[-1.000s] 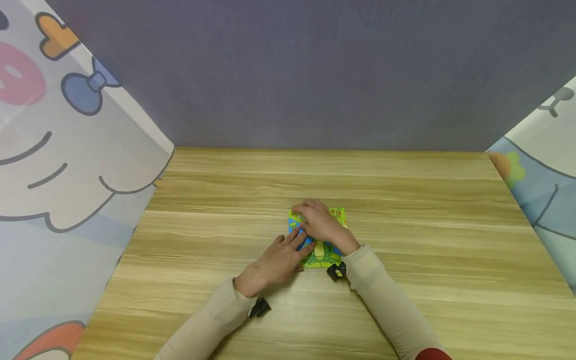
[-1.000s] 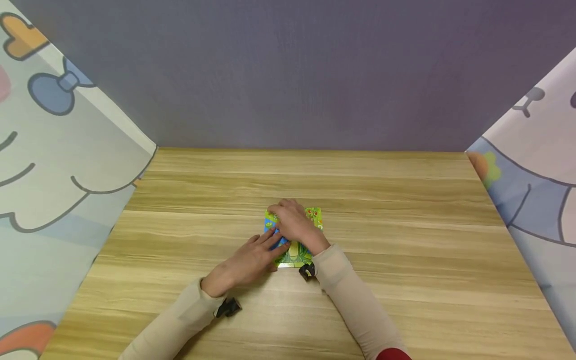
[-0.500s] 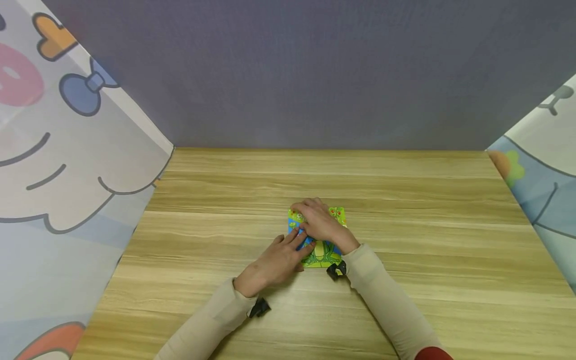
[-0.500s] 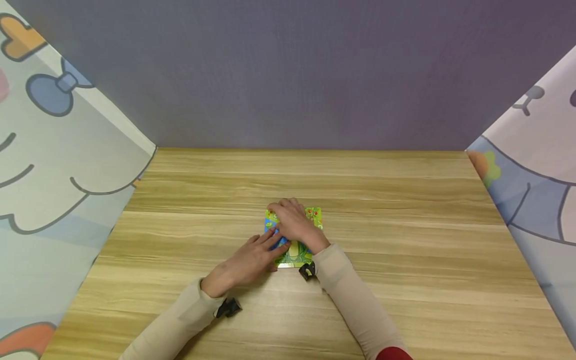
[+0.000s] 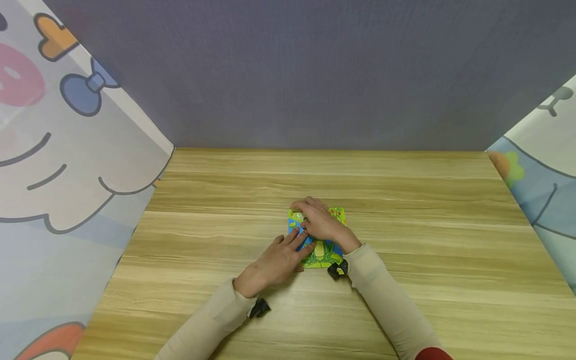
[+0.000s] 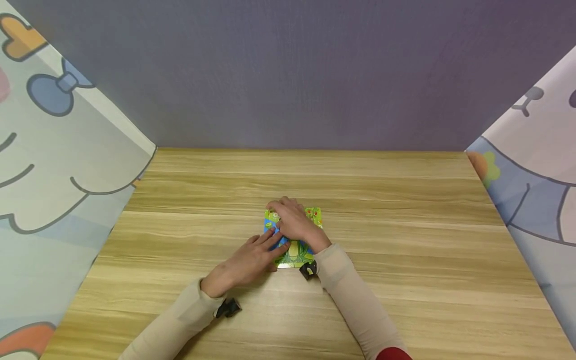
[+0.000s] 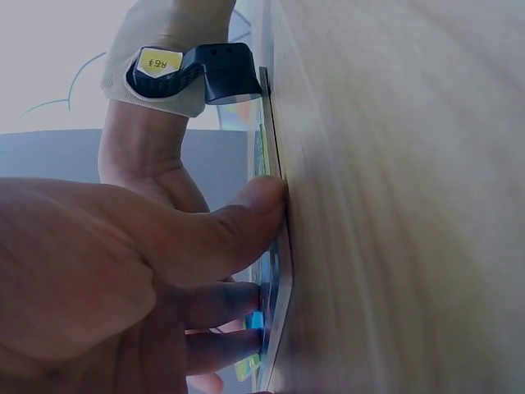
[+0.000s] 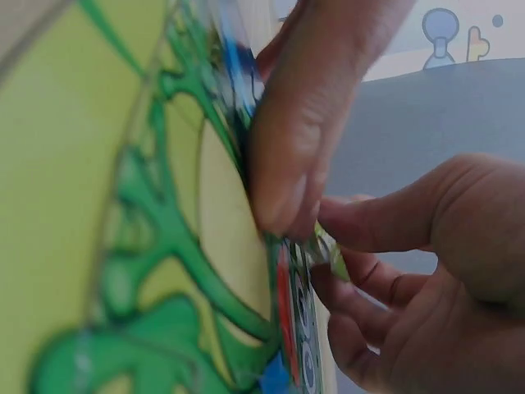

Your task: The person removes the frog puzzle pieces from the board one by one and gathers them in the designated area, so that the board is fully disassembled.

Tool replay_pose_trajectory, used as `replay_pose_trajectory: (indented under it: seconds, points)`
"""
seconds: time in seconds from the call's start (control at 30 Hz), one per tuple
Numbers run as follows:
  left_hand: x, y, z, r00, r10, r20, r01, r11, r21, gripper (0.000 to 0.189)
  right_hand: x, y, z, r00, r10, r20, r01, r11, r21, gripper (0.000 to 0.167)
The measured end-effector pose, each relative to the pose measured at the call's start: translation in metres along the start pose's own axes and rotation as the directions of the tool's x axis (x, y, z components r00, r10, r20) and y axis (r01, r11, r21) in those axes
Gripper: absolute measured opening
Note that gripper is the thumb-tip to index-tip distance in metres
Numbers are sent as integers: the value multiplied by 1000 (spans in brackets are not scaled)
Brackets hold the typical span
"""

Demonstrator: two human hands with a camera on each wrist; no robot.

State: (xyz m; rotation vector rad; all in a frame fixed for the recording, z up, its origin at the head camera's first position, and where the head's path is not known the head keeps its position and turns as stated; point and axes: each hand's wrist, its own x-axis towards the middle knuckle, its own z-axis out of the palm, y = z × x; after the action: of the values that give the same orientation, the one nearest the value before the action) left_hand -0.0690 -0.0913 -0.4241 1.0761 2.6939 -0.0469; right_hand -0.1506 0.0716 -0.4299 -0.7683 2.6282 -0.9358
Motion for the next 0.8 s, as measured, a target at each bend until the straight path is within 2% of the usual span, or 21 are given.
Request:
replay_pose_trajectory:
  seconds: [0.23, 0.43, 0.63, 0.8]
  points:
    - [0, 1, -1, 999, -18, 29, 19, 1000, -25, 61, 0, 10, -5, 998, -59, 6, 56, 982, 180, 51]
    - [0, 1, 0, 999, -24, 33, 25, 999, -34, 60, -2, 13, -9, 998, -61, -1, 60, 968, 244, 53]
    - [0, 2, -1, 999, -30, 45, 31, 999, -32, 61, -4, 14, -13, 999, -42, 9, 39, 969, 243, 53]
    - [0, 1, 1, 999, -24, 38, 26, 999, -36, 61, -5, 11, -15, 998, -61, 14, 58, 987, 149, 54]
